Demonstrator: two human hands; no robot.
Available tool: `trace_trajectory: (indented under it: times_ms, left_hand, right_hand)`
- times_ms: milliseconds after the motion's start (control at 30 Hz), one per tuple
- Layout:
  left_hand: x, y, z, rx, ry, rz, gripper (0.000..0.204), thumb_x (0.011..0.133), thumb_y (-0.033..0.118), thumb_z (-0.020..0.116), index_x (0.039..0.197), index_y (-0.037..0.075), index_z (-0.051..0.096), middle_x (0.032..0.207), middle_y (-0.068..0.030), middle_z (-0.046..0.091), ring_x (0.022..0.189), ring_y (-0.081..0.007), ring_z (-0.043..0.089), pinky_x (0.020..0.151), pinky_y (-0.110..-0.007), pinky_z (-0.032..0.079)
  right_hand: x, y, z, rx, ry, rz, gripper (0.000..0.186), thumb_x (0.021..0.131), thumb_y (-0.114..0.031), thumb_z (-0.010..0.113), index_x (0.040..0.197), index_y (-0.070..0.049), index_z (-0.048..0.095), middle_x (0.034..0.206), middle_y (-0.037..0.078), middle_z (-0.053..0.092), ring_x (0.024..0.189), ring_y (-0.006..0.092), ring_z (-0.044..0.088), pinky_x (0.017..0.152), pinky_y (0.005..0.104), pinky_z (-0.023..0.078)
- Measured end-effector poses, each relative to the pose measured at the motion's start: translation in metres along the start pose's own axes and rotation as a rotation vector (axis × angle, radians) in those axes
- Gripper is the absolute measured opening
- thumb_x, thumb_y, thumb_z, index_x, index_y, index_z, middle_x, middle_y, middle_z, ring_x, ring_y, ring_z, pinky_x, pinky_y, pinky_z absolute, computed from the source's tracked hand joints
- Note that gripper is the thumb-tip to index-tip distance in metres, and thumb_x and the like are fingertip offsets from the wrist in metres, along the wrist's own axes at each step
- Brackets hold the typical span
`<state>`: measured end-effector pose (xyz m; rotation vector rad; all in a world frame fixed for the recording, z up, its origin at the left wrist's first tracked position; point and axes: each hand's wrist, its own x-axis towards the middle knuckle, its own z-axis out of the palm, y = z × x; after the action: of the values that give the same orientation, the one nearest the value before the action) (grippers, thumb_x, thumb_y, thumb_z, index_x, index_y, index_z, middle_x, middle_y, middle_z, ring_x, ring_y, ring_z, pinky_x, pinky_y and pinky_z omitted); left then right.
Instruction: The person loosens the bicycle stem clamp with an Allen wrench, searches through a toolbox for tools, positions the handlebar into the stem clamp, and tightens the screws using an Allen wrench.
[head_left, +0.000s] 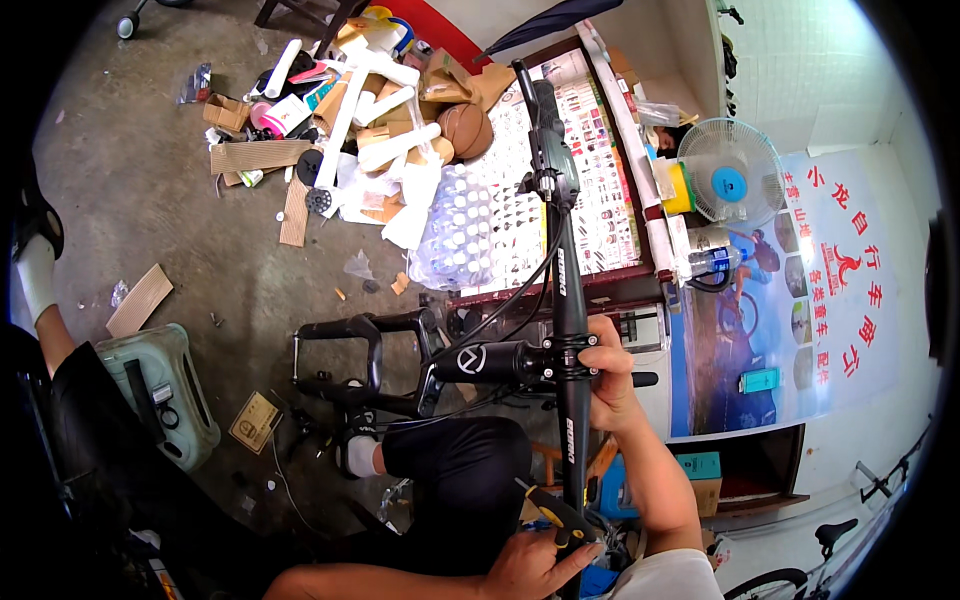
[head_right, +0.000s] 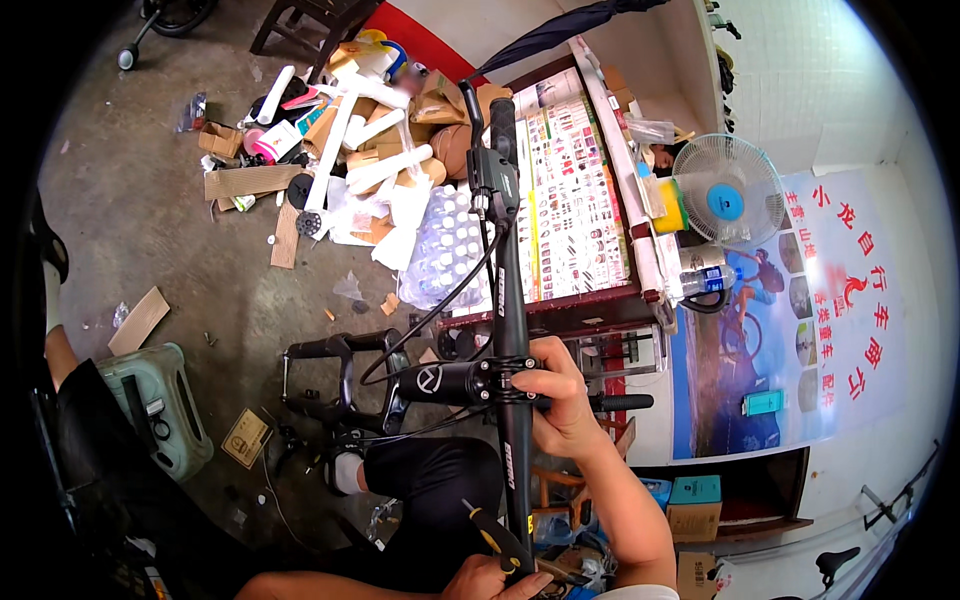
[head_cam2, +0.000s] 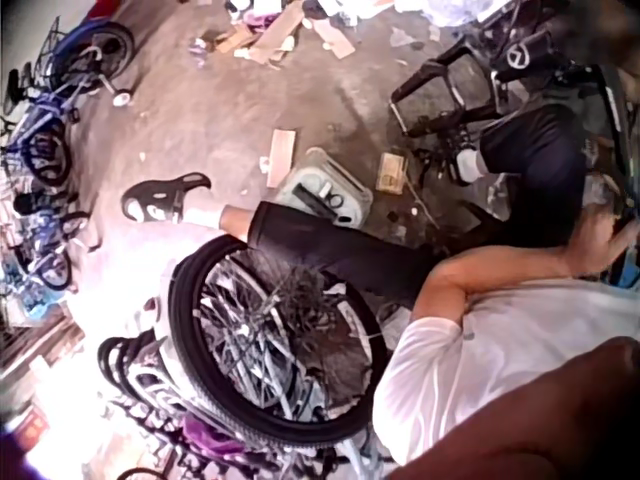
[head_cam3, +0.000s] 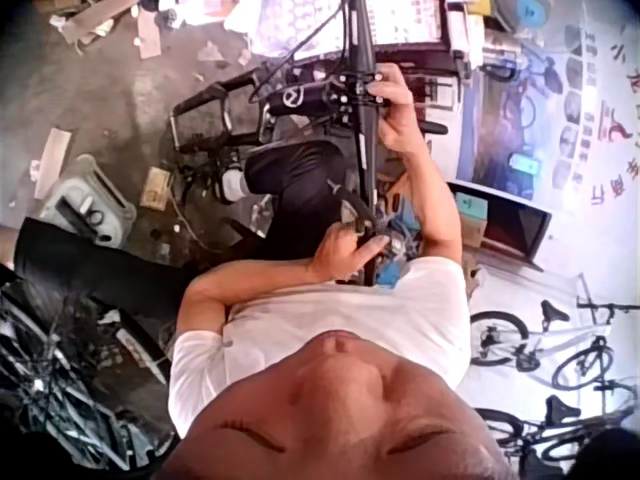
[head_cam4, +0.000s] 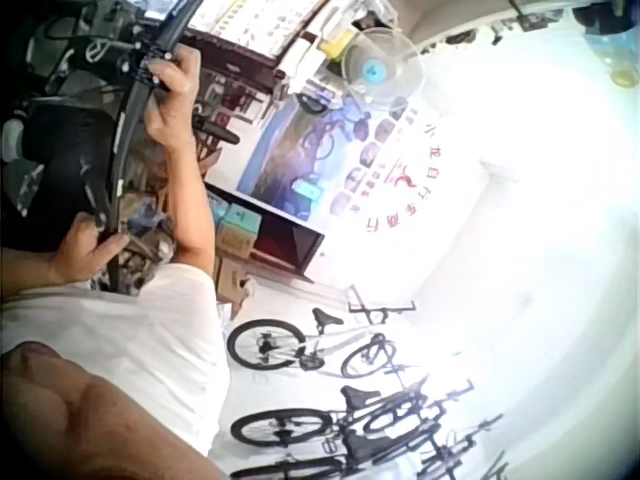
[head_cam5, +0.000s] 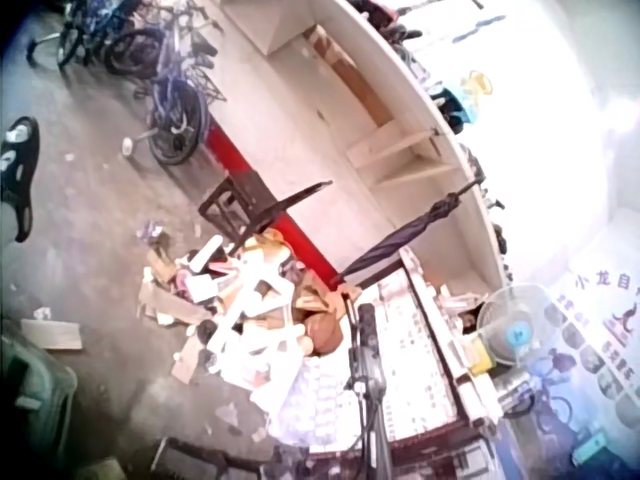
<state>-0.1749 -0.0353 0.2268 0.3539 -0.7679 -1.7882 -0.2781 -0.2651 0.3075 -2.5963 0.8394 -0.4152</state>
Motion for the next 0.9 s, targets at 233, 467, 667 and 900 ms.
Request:
trace_trajectory:
  times_ms: [233,467,667,900]
  left_hand:
    - [0.001,0.003,-0.004,0.055,-0.066,0.005,0.031,0.095,0.031,0.066,0.089,0.001,0.068,0.073,-0.0217,0.066,0.068,-0.0419,0.066,0.061,-0.048,0.051]
    - [-0.008,0.006,-0.002,0.067,-0.039,0.006,0.031,0.095,0.031,0.066,0.088,0.001,0.066,0.072,-0.0211,0.065,0.069,-0.0420,0.066,0.061,-0.049,0.051]
    - [-0.011,0.014,-0.005,0.029,-0.029,-0.055,0.030,0.096,0.032,0.066,0.090,0.003,0.066,0.070,-0.0208,0.064,0.069,-0.0418,0.067,0.061,-0.048,0.051]
    - [-0.002,0.018,-0.016,0.177,-0.213,-0.244,0.044,0.103,0.041,0.056,0.089,0.000,0.063,0.056,-0.0112,0.052,0.051,-0.0302,0.054,0.055,-0.044,0.045]
  right_hand:
    - [0.011,-0.001,-0.010,-0.122,-0.097,-0.054,0.051,0.077,0.004,0.074,0.119,-0.017,0.053,0.104,0.019,0.062,0.082,0.0295,0.064,0.067,0.0356,0.052]
    - [0.008,0.005,-0.003,-0.087,-0.057,-0.051,0.050,0.075,0.003,0.074,0.116,-0.016,0.054,0.092,0.016,0.064,0.075,0.0285,0.065,0.061,0.0332,0.051]
    - [0.010,0.002,0.001,-0.077,0.011,-0.043,0.045,0.074,0.001,0.076,0.111,-0.014,0.054,0.088,0.014,0.062,0.069,0.0248,0.063,0.058,0.0320,0.049]
    - [0.012,0.007,0.004,-0.053,0.051,-0.079,0.043,0.075,0.002,0.075,0.110,-0.012,0.054,0.085,0.012,0.062,0.072,0.0266,0.060,0.063,0.0346,0.048]
